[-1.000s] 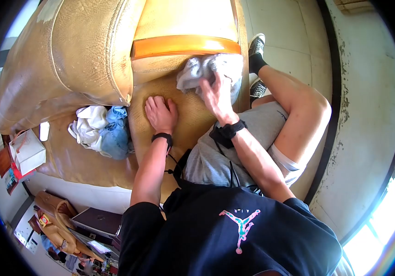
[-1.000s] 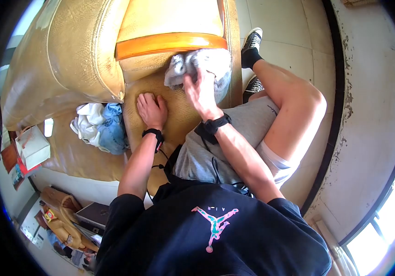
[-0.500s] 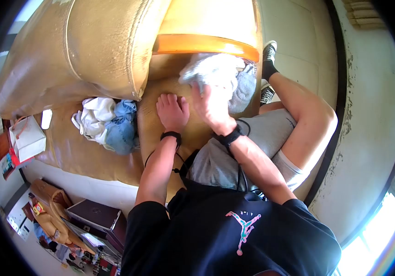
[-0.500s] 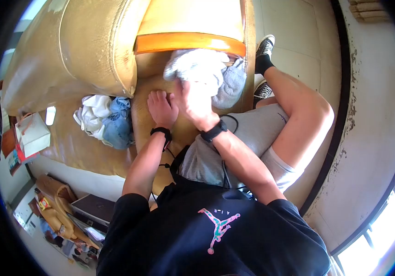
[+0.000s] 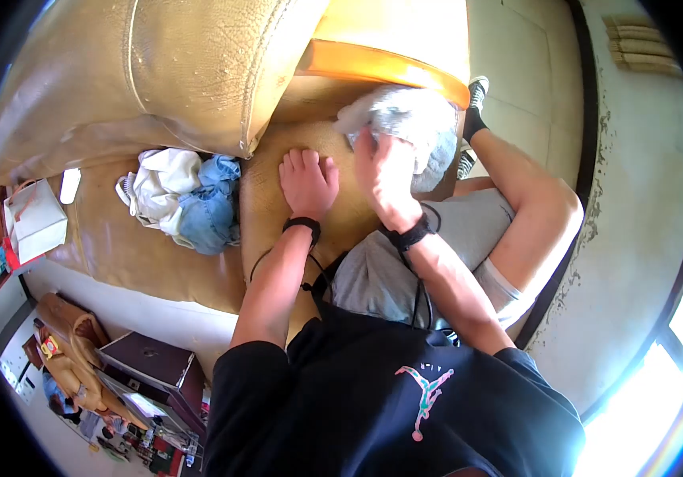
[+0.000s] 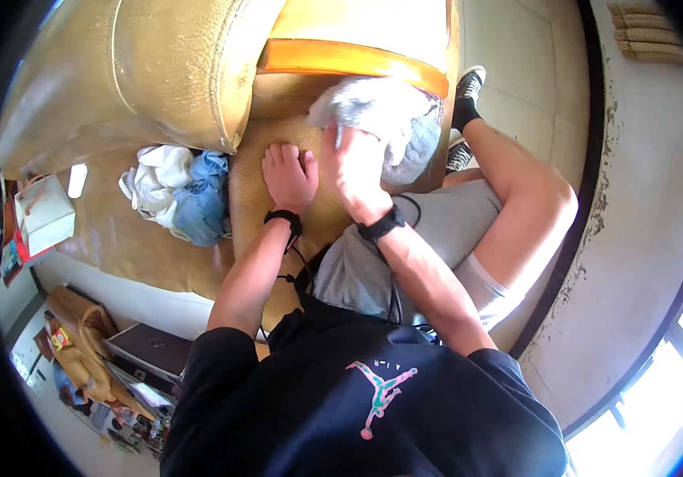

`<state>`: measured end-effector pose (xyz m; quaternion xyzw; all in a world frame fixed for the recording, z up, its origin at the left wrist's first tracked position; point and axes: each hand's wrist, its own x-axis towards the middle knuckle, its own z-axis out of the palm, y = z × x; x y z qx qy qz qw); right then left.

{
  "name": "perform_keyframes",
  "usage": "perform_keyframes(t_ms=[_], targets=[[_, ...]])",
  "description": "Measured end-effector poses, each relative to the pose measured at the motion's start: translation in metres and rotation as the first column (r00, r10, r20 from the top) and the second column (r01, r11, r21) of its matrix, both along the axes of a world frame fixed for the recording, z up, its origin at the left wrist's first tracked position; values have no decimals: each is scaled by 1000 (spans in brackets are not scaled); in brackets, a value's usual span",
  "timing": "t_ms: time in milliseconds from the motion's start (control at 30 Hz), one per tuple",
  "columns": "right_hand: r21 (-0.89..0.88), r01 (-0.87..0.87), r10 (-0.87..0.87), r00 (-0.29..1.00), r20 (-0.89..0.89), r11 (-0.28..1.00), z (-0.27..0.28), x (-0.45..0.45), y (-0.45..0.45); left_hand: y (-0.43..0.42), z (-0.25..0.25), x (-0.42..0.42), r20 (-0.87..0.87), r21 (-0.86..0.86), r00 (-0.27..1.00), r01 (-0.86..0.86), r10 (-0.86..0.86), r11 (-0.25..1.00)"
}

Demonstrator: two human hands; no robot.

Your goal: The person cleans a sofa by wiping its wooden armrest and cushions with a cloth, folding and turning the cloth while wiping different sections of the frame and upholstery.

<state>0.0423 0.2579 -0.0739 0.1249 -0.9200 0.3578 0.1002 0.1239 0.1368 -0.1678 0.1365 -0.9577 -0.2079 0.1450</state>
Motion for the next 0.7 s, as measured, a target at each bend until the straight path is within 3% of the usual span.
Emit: perform_keyframes(t_ms=[67,133,200,267,300,367,433,500,533,567,667,700], targets=[[-30,-87,89,992,88,996,1,9,-14,-2,-6,2,28,-3,999,17,-17,1000],[159,-209,247,929,-277,965,11,1,-26,-5,-15,7,56,-8,998,38,-37,999],[283,-253,325,913,-246,925,13,9,-34,-8,-20,9,138,-130,989,64,-46,990],[410,-290,408,882,-236,865,0,15,-38,-4,-16,8,68,69,998,-23,19,997],[483,-282,436,867,-242,829,-10,18,-40,-2,-10,6,30,168,998,-61,56,984],[652,-160,456,833,-314,741,-32,17,-39,2,2,-5,-92,179,995,-23,40,984],[794,14,472,798,-375,608,-45,11,-27,3,9,-9,19,-126,999,53,-51,991],[745,-24,392,862,-322,666,-14,5,-5,-8,-10,3,43,-114,997,76,-71,991],[451,-88,263,902,-343,888,-3,2,7,-10,-16,8,71,-109,996,70,-63,991],[90,-111,134,940,-315,990,1,3,15,-3,-4,3,9,-84,999,55,-54,995],[141,-68,99,968,-230,988,-10,9,24,-4,-5,2,-5,-63,999,37,-37,997],[-38,34,-40,986,-165,999,-10,4,25,-3,-4,1,-10,-66,998,55,-56,996]])
